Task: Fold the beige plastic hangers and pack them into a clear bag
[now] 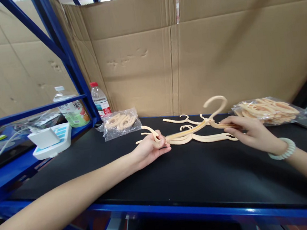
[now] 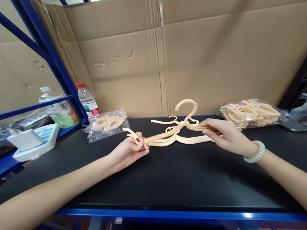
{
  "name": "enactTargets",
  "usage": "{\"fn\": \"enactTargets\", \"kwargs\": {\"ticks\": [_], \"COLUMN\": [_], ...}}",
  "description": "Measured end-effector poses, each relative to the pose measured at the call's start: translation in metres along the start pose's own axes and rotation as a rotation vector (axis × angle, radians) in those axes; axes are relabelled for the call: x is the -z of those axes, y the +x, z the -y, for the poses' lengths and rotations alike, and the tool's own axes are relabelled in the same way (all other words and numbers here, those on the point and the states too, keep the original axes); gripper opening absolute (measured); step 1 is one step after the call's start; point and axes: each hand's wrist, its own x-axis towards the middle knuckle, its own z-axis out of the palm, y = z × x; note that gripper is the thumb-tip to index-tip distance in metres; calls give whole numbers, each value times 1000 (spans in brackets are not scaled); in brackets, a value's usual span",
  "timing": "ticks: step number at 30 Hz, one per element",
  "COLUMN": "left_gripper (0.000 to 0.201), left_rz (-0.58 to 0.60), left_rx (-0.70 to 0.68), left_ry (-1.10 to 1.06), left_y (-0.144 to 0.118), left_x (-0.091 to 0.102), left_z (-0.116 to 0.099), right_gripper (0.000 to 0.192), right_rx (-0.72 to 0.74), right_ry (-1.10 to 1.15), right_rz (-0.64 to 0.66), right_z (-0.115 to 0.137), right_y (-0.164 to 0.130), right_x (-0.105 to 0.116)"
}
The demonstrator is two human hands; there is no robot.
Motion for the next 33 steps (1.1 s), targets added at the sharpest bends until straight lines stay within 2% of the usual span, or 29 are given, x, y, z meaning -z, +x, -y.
{"fn": "enactTargets", "kwargs": {"ticks": [2, 5, 8, 14, 21, 33], "left_gripper": [26, 26, 24, 22, 23, 22], "left_rz": [9, 26, 14, 3, 83, 109], "left_rx": [-2, 7, -19, -75, -17, -1], "left_ry": [-12, -58, -92, -131, -147, -138], "left_y": [-2, -4, -4, -1, -3, -2], "left_x": [-3, -7, -8, -4, -4, -3], "left_z": [0, 0, -2, -10, -9, -4], "right_gripper": [15, 17, 18, 18, 15, 16], "right_rx": [46, 83, 69, 34, 74, 104], "right_ry": [-11, -8, 14, 21, -9, -26], "right_rz": [-57, -32, 2, -42, -41, -52], "right_z": [2, 4, 3, -5, -3, 2], "right_y": [0, 0, 0, -1, -2, -1], "right_x": [-2, -4, -3, 8, 8, 6]}}
